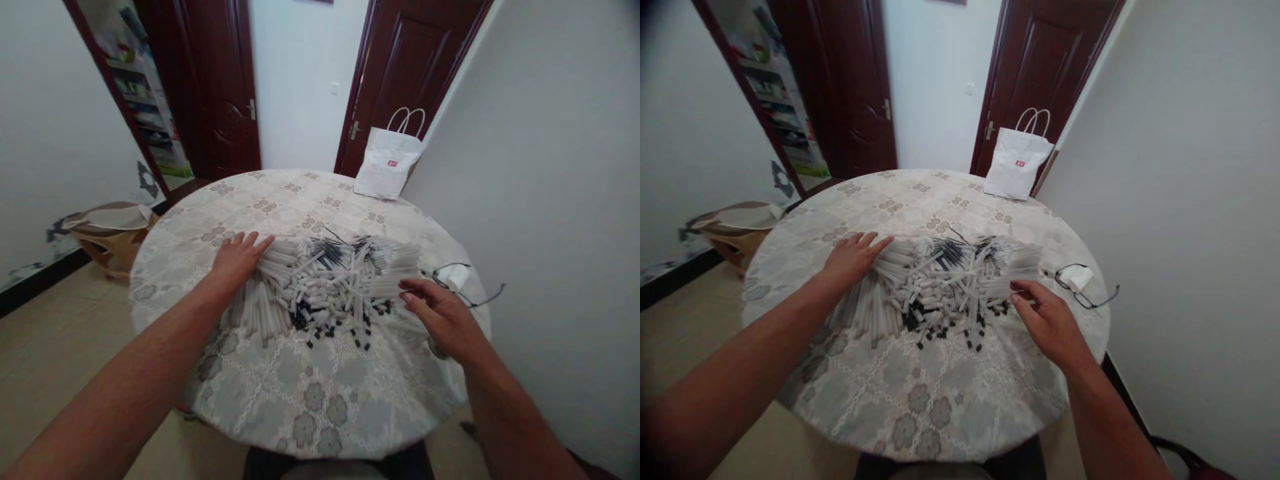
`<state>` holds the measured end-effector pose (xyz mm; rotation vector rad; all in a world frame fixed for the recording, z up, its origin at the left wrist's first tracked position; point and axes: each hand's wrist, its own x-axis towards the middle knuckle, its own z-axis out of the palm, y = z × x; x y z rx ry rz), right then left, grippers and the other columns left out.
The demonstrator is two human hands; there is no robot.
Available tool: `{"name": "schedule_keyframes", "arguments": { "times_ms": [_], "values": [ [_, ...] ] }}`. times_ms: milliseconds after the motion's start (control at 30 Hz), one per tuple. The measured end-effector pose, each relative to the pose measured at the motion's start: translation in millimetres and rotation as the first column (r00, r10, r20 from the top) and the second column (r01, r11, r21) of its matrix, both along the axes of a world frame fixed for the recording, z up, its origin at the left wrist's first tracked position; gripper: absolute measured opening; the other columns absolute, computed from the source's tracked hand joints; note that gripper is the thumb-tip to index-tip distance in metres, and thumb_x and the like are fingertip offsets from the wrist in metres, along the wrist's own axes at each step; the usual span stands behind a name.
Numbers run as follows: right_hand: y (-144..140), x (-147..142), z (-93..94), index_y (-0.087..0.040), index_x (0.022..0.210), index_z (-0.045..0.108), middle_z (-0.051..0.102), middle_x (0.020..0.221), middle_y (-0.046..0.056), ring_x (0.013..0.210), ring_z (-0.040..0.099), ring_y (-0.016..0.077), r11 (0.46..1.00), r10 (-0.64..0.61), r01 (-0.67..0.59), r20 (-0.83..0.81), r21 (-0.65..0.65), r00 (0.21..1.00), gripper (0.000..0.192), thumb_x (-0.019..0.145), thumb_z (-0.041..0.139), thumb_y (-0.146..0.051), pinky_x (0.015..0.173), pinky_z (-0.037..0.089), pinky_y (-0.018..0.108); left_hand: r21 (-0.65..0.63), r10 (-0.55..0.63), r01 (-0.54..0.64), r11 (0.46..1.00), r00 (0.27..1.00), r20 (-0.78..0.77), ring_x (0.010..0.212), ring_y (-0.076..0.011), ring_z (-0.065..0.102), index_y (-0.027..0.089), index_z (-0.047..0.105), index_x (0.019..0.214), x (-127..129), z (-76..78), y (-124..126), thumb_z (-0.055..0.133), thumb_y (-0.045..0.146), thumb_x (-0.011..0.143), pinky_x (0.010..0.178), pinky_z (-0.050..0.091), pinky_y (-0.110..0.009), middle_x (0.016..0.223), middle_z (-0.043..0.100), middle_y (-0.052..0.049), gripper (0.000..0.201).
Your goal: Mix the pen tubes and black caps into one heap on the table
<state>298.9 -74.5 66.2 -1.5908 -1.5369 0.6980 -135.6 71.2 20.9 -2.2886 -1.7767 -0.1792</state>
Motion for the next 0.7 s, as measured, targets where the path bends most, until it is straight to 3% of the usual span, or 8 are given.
{"name": "schedule_keyframes", "arguments": {
  "times_ms": [100, 200, 300, 433, 567, 700],
  "values": [
    [-22, 30, -3.2, -0.029, 0.119, 0.077, 0.077, 0.118, 0.007, 0.105, 0.072, 0.0264, 0.995, -0.084, 0.074, 0.151, 0.068, 0.985, 0.032, 0.089, 0.073, -0.039, 0.094, 0.062, 0.040, 0.015, 0.029, -0.028, 0.999, 0.998, -0.054, 0.134, -0.0374, 0.049, 0.034, 0.040, 0.161, 1, 2.3, -1, 0.025, 0.019, 0.103, 0.102, 0.043, -0.052, 0.156, 0.051, -0.014, 0.062],
    [-43, 54, -12.6, -0.027, 0.124, 0.073, 0.074, 0.123, 0.009, 0.100, 0.073, 0.0251, 0.985, -0.163, 0.138, 0.287, 0.106, 0.944, 0.033, 0.093, 0.065, -0.037, 0.088, 0.062, 0.039, 0.030, 0.027, -0.025, 0.999, 0.995, -0.091, 0.134, -0.0316, 0.049, 0.036, 0.035, 0.162, -2, 0.8, -1, 0.020, 0.019, 0.105, 0.102, 0.043, -0.045, 0.154, 0.053, -0.008, 0.062],
    [-60, 69, -33.0, -0.025, 0.125, 0.071, 0.072, 0.126, 0.012, 0.106, 0.070, 0.0291, 0.970, -0.231, 0.184, 0.377, 0.158, 0.897, 0.035, 0.093, 0.062, -0.038, 0.095, 0.060, 0.045, 0.037, 0.044, -0.040, 0.999, 0.995, -0.093, 0.134, -0.0301, 0.050, 0.037, 0.036, 0.161, -7, -2.8, -2, 0.016, 0.021, 0.106, 0.103, 0.040, -0.045, 0.153, 0.056, -0.006, 0.061],
    [-68, 75, -71.0, -0.022, 0.129, 0.067, 0.069, 0.128, 0.016, 0.122, 0.062, 0.0345, 0.972, -0.209, 0.122, 0.501, 0.201, 0.840, 0.039, 0.093, 0.063, -0.036, 0.111, 0.049, 0.055, 0.080, 0.046, -0.040, 0.996, 0.996, -0.073, 0.134, -0.0334, 0.052, 0.038, 0.030, 0.162, -5, 2.0, -11, 0.014, 0.026, 0.104, 0.103, 0.040, -0.050, 0.153, 0.056, -0.008, 0.061],
    [-64, 78, -102.7, -0.021, 0.125, 0.066, 0.069, 0.122, 0.015, 0.115, 0.064, 0.0318, 0.984, -0.154, 0.074, 0.554, 0.163, 0.818, 0.030, 0.097, 0.058, -0.030, 0.105, 0.052, 0.051, 0.137, 0.015, -0.017, 0.990, 1.000, 0.013, 0.131, -0.0283, 0.055, 0.044, 0.019, 0.162, 30, 20.3, -29, 0.022, 0.025, 0.101, 0.106, 0.043, -0.046, 0.149, 0.059, -0.002, 0.064],
    [-57, 83, -116.9, -0.018, 0.126, 0.063, 0.069, 0.120, 0.016, 0.113, 0.063, 0.0316, 0.968, -0.200, 0.067, 0.584, 0.240, 0.786, 0.029, 0.100, 0.055, -0.028, 0.102, 0.053, 0.050, 0.250, -0.189, 0.143, 0.958, 0.967, 0.171, 0.126, -0.0259, 0.060, 0.039, 0.039, 0.154, 75, 26.0, -58, 0.034, 0.027, 0.101, 0.111, 0.045, -0.045, 0.140, 0.064, -0.001, 0.055]
  ]
}}
